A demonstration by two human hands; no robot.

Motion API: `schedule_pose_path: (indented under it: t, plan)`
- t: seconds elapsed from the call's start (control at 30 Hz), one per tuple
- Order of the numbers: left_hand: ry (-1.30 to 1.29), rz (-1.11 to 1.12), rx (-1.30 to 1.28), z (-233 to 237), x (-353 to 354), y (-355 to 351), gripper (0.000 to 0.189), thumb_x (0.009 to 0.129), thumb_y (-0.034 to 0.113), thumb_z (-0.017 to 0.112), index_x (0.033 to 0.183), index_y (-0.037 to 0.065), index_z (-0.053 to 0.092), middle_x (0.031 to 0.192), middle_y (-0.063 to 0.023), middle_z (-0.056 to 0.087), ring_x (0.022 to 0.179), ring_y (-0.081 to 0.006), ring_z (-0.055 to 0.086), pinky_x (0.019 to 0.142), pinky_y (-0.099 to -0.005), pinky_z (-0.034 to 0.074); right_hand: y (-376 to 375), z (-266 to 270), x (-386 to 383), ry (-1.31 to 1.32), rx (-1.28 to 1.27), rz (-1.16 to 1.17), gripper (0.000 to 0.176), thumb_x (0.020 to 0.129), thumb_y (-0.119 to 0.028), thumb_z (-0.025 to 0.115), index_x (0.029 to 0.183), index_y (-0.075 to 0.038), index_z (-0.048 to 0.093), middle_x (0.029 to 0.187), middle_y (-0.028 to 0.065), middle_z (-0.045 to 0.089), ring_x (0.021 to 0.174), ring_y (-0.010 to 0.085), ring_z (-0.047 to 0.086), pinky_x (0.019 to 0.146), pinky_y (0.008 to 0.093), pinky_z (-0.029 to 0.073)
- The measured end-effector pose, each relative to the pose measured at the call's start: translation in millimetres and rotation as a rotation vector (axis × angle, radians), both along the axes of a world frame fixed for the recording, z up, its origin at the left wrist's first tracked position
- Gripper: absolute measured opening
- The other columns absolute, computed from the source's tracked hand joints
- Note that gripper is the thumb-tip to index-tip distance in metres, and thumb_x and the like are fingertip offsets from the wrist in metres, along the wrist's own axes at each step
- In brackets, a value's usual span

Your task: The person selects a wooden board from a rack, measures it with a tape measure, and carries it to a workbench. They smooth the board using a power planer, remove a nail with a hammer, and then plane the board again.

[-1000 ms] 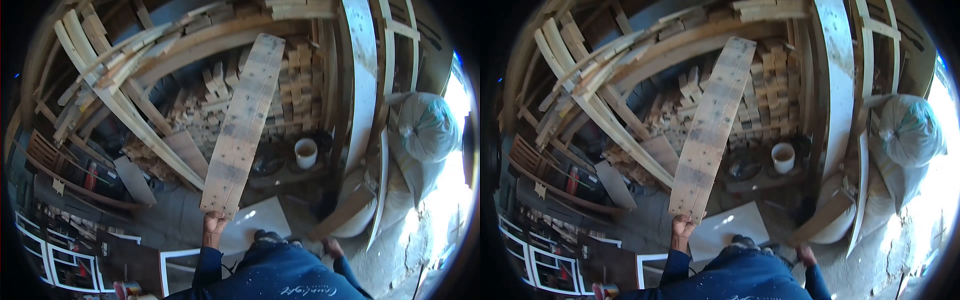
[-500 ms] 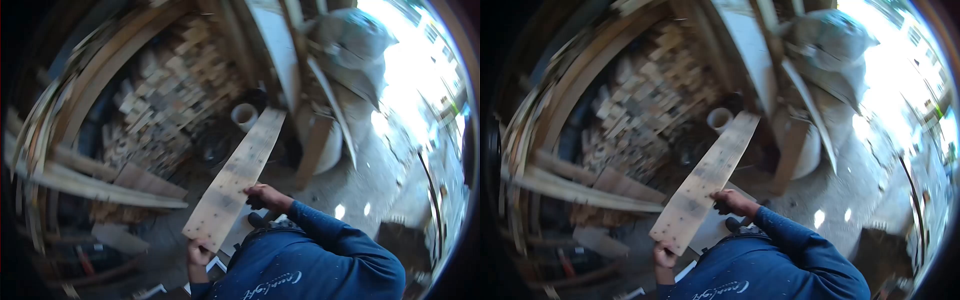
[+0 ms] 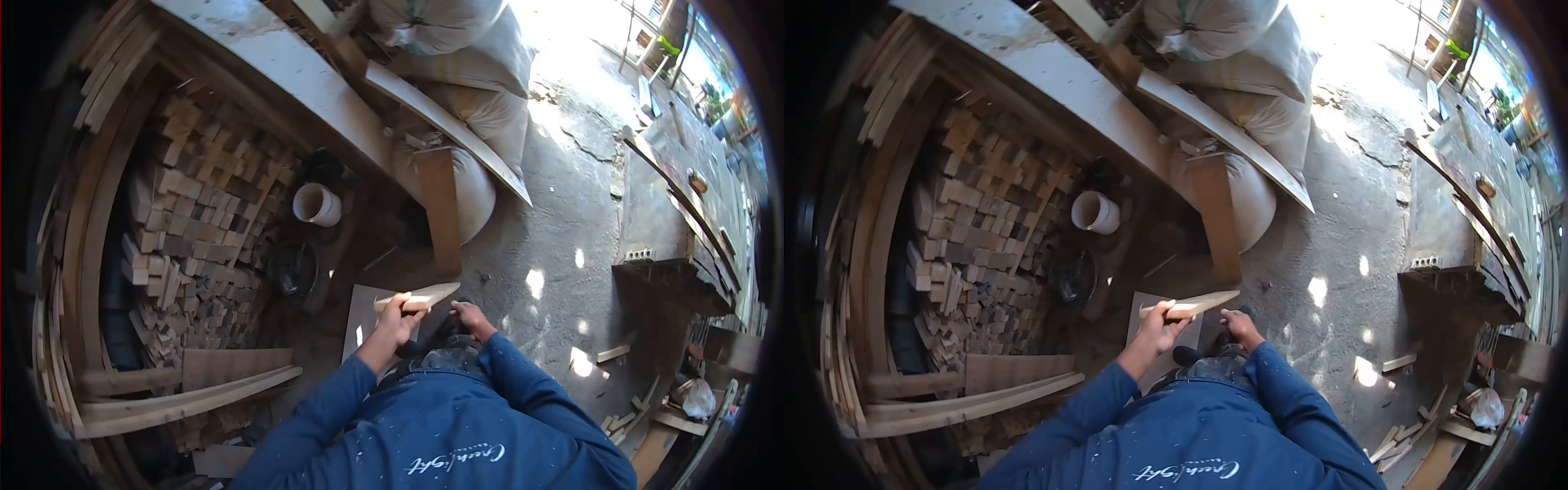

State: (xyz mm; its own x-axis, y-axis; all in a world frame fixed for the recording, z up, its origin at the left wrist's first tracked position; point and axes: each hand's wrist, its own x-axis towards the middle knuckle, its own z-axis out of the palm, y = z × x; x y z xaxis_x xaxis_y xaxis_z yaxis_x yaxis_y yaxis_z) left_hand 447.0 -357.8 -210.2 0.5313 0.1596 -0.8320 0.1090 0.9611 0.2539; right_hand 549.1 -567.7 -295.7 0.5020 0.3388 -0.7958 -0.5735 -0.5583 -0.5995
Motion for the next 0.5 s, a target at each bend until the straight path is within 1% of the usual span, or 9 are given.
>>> schedule_pose_path:
  t: [0.07, 0.13, 0.2, 0.27, 0.33, 0.37, 0.4, 0.47, 0.5]
  plan:
    - [0.185, 0.074, -0.032, -30, 66, -7, 0.034, 0.093, 0.013, 0.065, 0.116, -0.004, 0.048, 0.115, -0.0227, 0.057, 0.103, -0.0442, 0.065, 0.092, -0.0505, 0.062, -54, -36, 14, 0.103, 0.160, -0.282, 0.023, 0.100, -0.032, 0.058, 0.094, -0.011, 0.062, 0.079, 0.0026, 0.060, 0.061, 0.0171, 0.058, 0.049, 0.0329, 0.046]
    - [0.218, 0.040, -0.059, -47, 124, -9, 0.036, 0.093, 0.014, 0.065, 0.119, -0.002, 0.046, 0.116, -0.0236, 0.057, 0.098, -0.0452, 0.066, 0.085, -0.0475, 0.065, -118, -51, 31, 0.156, 0.182, -0.361, 0.018, 0.098, -0.029, 0.059, 0.090, -0.013, 0.059, 0.073, 0.0012, 0.056, 0.056, 0.0145, 0.053, 0.047, 0.0331, 0.043]
    - [0.143, 0.040, 0.072, -107, 178, -9, 0.036, 0.094, 0.017, 0.065, 0.119, -0.001, 0.047, 0.117, -0.0238, 0.057, 0.092, -0.0440, 0.068, 0.078, -0.0441, 0.067, -167, -24, 37, 0.113, -0.033, -0.480, 0.017, 0.096, -0.028, 0.059, 0.085, -0.016, 0.056, 0.068, -0.0012, 0.051, 0.051, 0.0136, 0.047, 0.045, 0.0329, 0.040]
    - [0.182, 0.053, 0.069, -97, 241, -3, 0.040, 0.095, 0.020, 0.064, 0.124, 0.000, 0.046, 0.119, -0.0227, 0.057, 0.086, -0.0414, 0.069, 0.072, -0.0425, 0.068, -238, -60, 32, 0.019, -0.111, -0.541, 0.016, 0.094, -0.027, 0.061, 0.083, -0.016, 0.057, 0.068, -0.0021, 0.051, 0.050, 0.0147, 0.048, 0.045, 0.0349, 0.040]
    - [0.163, 0.043, 0.111, -112, 288, 3, 0.044, 0.096, 0.023, 0.063, 0.130, 0.001, 0.044, 0.118, -0.0213, 0.057, 0.081, -0.0384, 0.070, 0.063, -0.0417, 0.068, -340, -142, 14, -0.136, -0.272, -0.217, 0.012, 0.090, -0.021, 0.063, 0.092, -0.011, 0.069, 0.080, 0.0130, 0.066, 0.064, 0.0268, 0.065, 0.052, 0.0409, 0.050]
    - [0.191, 0.051, 0.136, -119, 311, 8, 0.051, 0.099, 0.029, 0.063, 0.134, -0.001, 0.041, 0.118, -0.0213, 0.057, 0.077, -0.0380, 0.070, 0.057, -0.0409, 0.066, -356, -126, 7, -0.511, -0.372, 0.294, 0.011, 0.088, -0.020, 0.063, 0.091, -0.010, 0.069, 0.082, 0.0155, 0.067, 0.068, 0.0306, 0.067, 0.055, 0.0438, 0.052]
    - [0.185, 0.010, 0.157, -122, 328, 13, 0.053, 0.099, 0.031, 0.063, 0.134, -0.001, 0.041, 0.119, -0.0216, 0.057, 0.077, -0.0380, 0.070, 0.057, -0.0416, 0.065, -372, -108, 0, -0.997, -0.576, 0.703, 0.011, 0.087, -0.018, 0.063, 0.089, -0.010, 0.070, 0.083, 0.0180, 0.069, 0.072, 0.0345, 0.069, 0.057, 0.0468, 0.054]
    - [0.184, -0.064, 0.203, -123, 347, 26, 0.056, 0.100, 0.035, 0.063, 0.134, -0.002, 0.041, 0.121, -0.0221, 0.057, 0.079, -0.0382, 0.071, 0.057, -0.0431, 0.064, -395, -124, -9, -0.662, -0.682, 0.745, 0.010, 0.083, -0.016, 0.066, 0.089, -0.010, 0.071, 0.083, 0.0187, 0.071, 0.075, 0.0375, 0.069, 0.065, 0.0491, 0.055]
    - [0.172, -0.267, 0.297, -127, 350, 31, 0.059, 0.100, 0.037, 0.063, 0.136, -0.004, 0.043, 0.124, -0.0235, 0.056, 0.079, -0.0369, 0.070, 0.059, -0.0464, 0.063, -392, -126, -11, -0.354, -0.605, 0.278, 0.011, 0.083, -0.017, 0.066, 0.090, -0.010, 0.071, 0.083, 0.0186, 0.071, 0.077, 0.0386, 0.070, 0.068, 0.0497, 0.055]
